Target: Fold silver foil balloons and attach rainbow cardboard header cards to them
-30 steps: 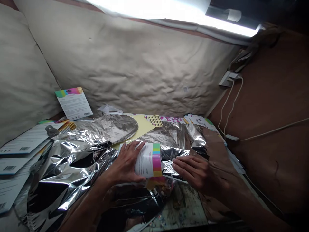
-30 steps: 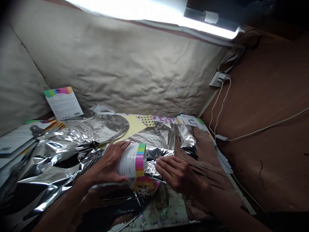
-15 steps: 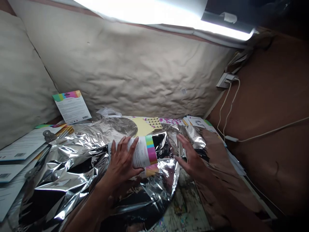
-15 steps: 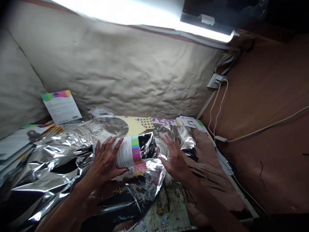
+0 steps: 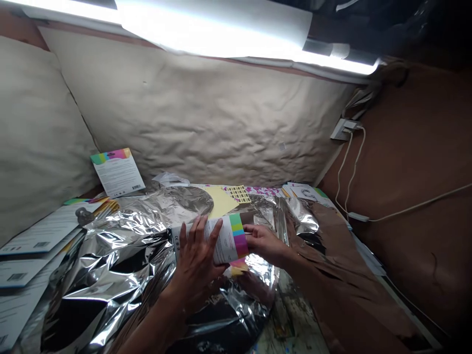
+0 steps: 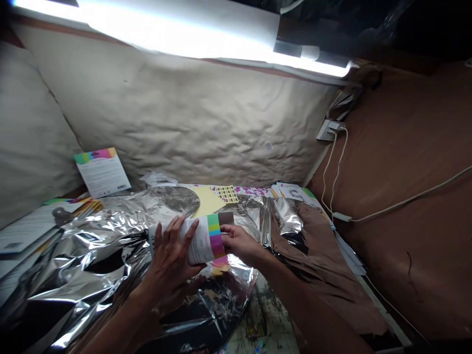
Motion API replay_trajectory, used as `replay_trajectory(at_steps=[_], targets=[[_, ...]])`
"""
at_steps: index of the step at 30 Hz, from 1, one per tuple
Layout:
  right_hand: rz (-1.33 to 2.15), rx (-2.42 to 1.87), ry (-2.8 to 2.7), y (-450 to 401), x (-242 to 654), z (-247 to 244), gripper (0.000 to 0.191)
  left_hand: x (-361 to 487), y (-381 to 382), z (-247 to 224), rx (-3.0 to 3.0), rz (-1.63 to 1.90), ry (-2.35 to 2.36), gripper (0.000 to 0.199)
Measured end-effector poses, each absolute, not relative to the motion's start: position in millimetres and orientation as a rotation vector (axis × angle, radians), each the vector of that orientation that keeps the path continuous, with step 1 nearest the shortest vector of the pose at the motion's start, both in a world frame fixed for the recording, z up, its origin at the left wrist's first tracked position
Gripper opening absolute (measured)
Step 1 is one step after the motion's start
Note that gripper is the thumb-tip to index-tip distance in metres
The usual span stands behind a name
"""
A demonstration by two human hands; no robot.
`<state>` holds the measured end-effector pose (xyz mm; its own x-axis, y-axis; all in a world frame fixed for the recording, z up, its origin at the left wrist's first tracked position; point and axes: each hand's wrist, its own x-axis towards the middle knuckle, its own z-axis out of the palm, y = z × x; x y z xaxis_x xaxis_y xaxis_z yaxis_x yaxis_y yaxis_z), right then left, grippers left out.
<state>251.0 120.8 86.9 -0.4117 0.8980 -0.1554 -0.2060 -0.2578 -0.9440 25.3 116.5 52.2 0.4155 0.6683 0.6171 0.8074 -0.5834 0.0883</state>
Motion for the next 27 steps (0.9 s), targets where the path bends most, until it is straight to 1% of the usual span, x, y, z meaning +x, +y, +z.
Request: replay_trajectory(at_steps=[2,4,8,11,12,13,14,15,16,17,18,19,20,21,22,24,25,27], targets=[[1.987,-0.830,-1.149,124.5,251.2,94.0,0.058,25.4,115.2,53.7,-2.426,-0.913,-1.335,0.095],[2.080,-0.754,-1.171,127.4,250.8,100.6,0.065,25.8,113.5,55.3,-2.414,-0.906,-1.353,0.096],[2.001,-0.833,-1.433,137.1,239.6,104.8,0.046,27.8,111.3,54.2,-2.447,-0.884,-1.314,0.096],[1.944,-0.942,-1.672,147.6,229.3,107.8,0.043,29.0,111.9,51.4,-2.415,-0.904,-1.316,0.098],[1.870,-0.968,-1.766,149.1,226.9,110.4,0.042,29.5,112.3,51.3,-2.392,-0.916,-1.330,0.100],[1.721,-0.993,-1.864,148.4,224.7,113.4,0.041,30.3,112.5,51.8,-2.360,-0.933,-1.355,0.101],[1.486,-1.019,-1.944,145.4,222.5,116.3,0.038,31.4,112.4,52.9,-2.316,-0.961,-1.385,0.102],[1.181,-1.042,-1.982,140.2,220.0,118.4,0.037,33.0,111.9,54.2,-2.261,-0.998,-1.421,0.104],[0.850,-1.053,-1.962,133.2,217.2,119.0,0.040,34.8,110.9,55.7,-2.196,-1.045,-1.456,0.105],[0.553,-1.056,-1.886,125.5,214.1,117.8,0.051,36.9,109.4,57.0,-2.128,-1.100,-1.484,0.107],[0.345,-1.056,-1.777,118.1,210.8,114.8,0.068,39.1,107.6,58.0,-2.063,-1.158,-1.500,0.109],[0.254,-1.057,-1.667,112.0,207.7,110.3,0.086,40.9,105.4,58.7,-2.019,-1.203,-1.505,0.113],[0.287,-1.056,-1.578,108.0,205.1,105.0,0.099,42.1,103.1,59.2,-1.998,-1.236,-1.503,0.117],[0.411,-1.042,-1.506,106.5,203.6,99.8,0.107,42.3,100.8,59.7,-1.996,-1.260,-1.501,0.122],[0.588,-1.015,-1.439,107.3,203.5,95.4,0.111,41.3,98.8,60.5,-2.016,-1.284,-1.508,0.127],[0.924,-0.948,-1.306,114.1,208.3,91.0,0.109,35.6,96.6,63.9,-2.146,-1.372,-1.580,0.134],[1.038,-0.924,-1.250,118.3,212.9,91.1,0.107,31.3,96.9,66.6,-2.260,-1.455,-1.652,0.132],[1.189,-0.912,-1.192,125.1,224.4,94.4,0.107,22.3,100.4,72.6,-2.583,-1.672,-1.854,0.118]])
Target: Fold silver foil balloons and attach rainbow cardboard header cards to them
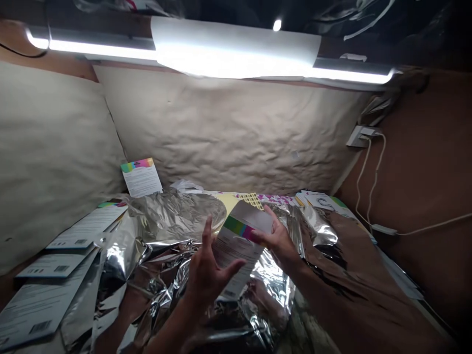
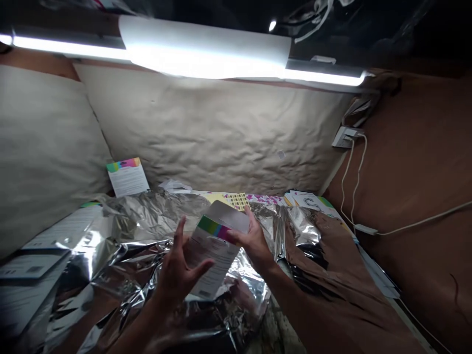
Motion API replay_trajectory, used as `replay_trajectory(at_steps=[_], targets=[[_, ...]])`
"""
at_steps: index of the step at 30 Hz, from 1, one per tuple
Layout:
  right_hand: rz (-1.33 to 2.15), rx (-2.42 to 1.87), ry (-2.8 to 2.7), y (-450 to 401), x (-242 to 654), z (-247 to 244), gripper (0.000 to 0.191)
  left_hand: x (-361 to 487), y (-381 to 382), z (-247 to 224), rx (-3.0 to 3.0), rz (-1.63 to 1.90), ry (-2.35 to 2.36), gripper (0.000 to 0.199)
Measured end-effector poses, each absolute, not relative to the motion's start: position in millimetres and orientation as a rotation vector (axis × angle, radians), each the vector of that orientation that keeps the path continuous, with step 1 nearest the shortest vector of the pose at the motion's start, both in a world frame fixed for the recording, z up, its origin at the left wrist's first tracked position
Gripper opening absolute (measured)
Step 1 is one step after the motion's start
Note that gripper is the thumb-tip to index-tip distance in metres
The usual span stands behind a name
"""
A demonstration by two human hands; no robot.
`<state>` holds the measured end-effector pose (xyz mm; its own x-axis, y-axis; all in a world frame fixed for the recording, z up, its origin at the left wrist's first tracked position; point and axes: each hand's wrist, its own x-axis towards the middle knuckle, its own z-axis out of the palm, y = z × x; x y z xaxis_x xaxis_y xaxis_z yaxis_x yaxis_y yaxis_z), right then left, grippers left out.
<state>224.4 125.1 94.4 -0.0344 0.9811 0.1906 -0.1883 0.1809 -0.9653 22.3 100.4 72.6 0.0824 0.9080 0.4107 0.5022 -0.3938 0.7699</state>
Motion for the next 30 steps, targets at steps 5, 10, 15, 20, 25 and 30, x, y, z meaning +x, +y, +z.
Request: replay_trajectory(at_steps=[5,10,15,20,25,30], targets=[[1.524,-0.953,-1.294,125.7,241.7,94.5,0.088,16.2,116.5,73.7,1.258,0.898,0.815,0.084],[1.602,-1.086,-1.443,129.9,242.1,65.6,0.049,24.6,126.5,51.8,1.064,0.873,0.831,0.060],[1.553,-1.259,-1.502,141.4,247.1,37.8,0.041,21.4,139.7,33.9,1.245,0.841,1.044,0.046],[1.343,-1.382,-1.805,151.8,252.8,29.0,0.034,19.7,144.3,27.2,1.567,0.779,1.164,0.029],[0.811,-1.592,-2.169,155.3,253.3,30.0,0.020,22.8,142.7,26.0,1.932,0.629,1.460,0.016],[0.576,-1.536,-2.308,141.5,249.4,30.6,0.010,23.9,143.3,27.1,2.149,0.597,1.412,0.011]])
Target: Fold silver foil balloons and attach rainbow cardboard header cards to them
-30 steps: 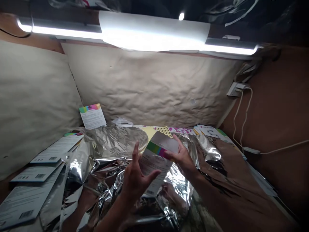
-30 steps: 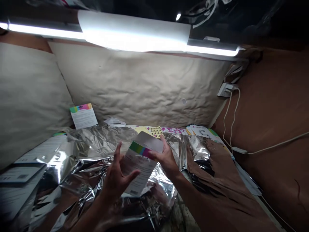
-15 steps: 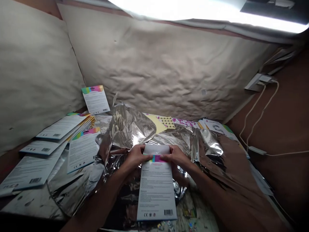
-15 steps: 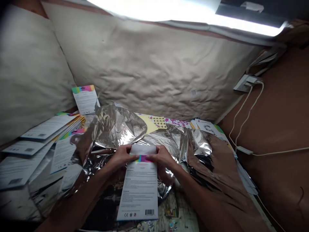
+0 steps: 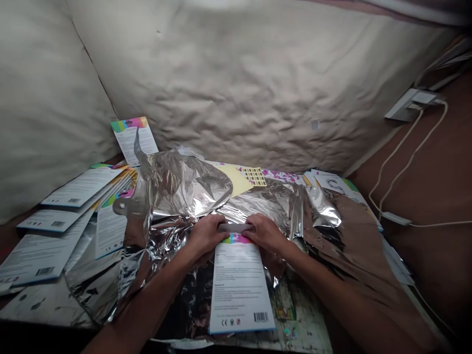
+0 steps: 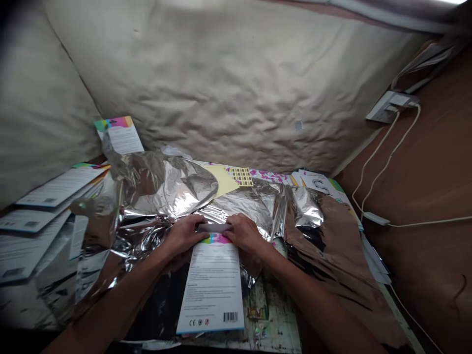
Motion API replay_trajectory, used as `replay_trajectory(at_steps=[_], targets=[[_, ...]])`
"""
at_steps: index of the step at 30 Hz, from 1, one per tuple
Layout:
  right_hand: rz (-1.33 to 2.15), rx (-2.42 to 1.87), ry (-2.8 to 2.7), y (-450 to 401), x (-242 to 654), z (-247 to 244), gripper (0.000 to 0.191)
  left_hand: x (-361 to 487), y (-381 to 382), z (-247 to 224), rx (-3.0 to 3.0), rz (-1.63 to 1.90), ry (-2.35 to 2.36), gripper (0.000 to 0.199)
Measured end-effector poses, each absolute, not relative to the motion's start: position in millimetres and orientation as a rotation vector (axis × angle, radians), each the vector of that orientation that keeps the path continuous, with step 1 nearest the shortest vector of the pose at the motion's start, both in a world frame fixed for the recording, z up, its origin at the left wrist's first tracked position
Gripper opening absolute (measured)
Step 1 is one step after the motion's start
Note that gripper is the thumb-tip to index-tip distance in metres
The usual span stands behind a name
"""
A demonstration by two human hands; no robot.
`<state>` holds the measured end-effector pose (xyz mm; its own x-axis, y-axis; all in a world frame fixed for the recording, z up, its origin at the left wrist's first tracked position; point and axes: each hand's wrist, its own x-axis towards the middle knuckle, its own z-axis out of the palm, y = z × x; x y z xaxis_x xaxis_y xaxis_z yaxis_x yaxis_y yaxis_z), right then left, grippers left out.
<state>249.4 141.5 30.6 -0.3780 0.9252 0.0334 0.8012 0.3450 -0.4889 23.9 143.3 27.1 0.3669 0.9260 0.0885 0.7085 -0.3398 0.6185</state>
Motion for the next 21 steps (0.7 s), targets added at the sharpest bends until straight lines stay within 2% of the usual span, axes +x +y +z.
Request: replay_trajectory(at_steps=[4,7,10,12,15,18,21], targets=[[0.117,-1.331,-2.581,127.0,246.6,26.7,0.010,20.9,142.1,28.2,2.315,0.534,1.197,0.026],[0.013,-1.249,-2.642,118.3,249.0,24.8,0.015,17.2,139.8,28.9,2.479,0.444,1.086,0.026],[0.024,-1.209,-2.477,107.2,254.4,26.9,0.023,16.2,136.6,28.2,2.634,0.374,1.076,0.020],[0.075,-1.176,-2.358,96.5,256.2,29.6,0.019,18.1,134.5,26.9,2.658,0.380,1.096,0.020],[0.313,-1.201,-2.388,78.8,252.0,33.8,0.015,22.5,132.5,25.2,2.680,0.423,1.084,0.018],[0.478,-1.379,-2.453,66.4,242.0,36.8,0.024,24.9,130.9,26.3,2.725,0.420,1.037,0.020],[0.518,-1.479,-2.434,61.0,234.3,37.9,0.016,22.9,126.9,32.7,2.724,0.384,0.948,0.022]])
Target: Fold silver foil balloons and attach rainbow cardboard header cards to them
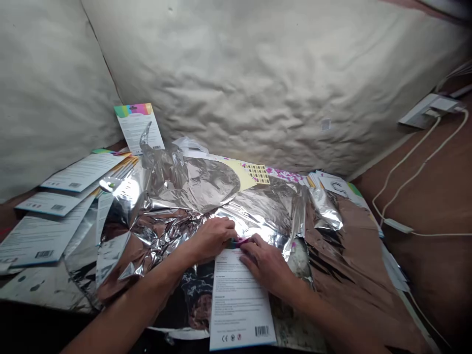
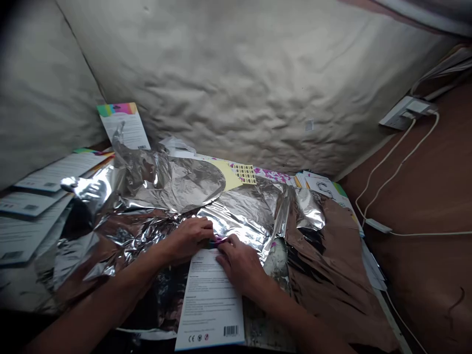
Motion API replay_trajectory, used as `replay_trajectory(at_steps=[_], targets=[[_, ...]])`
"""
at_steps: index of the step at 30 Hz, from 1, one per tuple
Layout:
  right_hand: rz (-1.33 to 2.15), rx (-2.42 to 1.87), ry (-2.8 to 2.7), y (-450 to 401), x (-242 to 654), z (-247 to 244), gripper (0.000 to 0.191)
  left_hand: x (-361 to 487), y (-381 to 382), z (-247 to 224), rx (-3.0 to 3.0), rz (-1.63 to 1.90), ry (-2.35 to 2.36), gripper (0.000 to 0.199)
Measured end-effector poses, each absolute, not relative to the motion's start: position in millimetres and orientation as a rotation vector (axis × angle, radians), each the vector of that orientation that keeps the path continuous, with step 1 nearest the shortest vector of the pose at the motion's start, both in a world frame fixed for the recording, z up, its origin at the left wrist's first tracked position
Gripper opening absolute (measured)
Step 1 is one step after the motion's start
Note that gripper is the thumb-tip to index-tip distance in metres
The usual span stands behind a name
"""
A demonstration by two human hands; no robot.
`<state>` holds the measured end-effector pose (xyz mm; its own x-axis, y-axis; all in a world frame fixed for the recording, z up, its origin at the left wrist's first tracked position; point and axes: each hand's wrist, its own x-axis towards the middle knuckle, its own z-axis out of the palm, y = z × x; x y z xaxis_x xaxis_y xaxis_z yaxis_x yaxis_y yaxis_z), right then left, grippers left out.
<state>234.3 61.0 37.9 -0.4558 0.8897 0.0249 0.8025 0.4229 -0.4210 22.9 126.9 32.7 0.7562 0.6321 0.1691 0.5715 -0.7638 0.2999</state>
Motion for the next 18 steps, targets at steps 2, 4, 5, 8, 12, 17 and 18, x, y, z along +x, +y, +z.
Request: replay_trajectory(at_steps=[2,4,5,8,12,17,18], targets=[[0.497,-1.485,-2.415,58.9,232.0,37.6,0.011,20.0,123.1,39.1,2.683,0.370,0.891,0.018],[0.392,-1.469,-2.422,56.6,231.0,37.1,0.009,17.2,119.9,45.0,2.639,0.352,0.866,0.014],[0.317,-1.453,-2.432,55.6,230.7,37.1,0.009,16.2,118.7,47.4,2.623,0.337,0.868,0.015],[0.195,-1.382,-2.471,56.4,230.9,38.7,0.007,15.1,117.3,51.3,2.587,0.310,0.877,0.016],[0.572,-1.378,-2.512,73.2,234.6,44.9,0.005,14.4,117.0,52.1,2.498,0.313,0.823,0.017],[1.144,-1.551,-2.458,99.0,234.0,53.9,0.008,7.9,118.4,46.8,2.342,0.306,0.892,0.019],[1.142,-1.582,-2.452,101.0,233.0,54.3,0.009,6.3,119.0,44.9,2.300,0.305,0.965,0.020]])
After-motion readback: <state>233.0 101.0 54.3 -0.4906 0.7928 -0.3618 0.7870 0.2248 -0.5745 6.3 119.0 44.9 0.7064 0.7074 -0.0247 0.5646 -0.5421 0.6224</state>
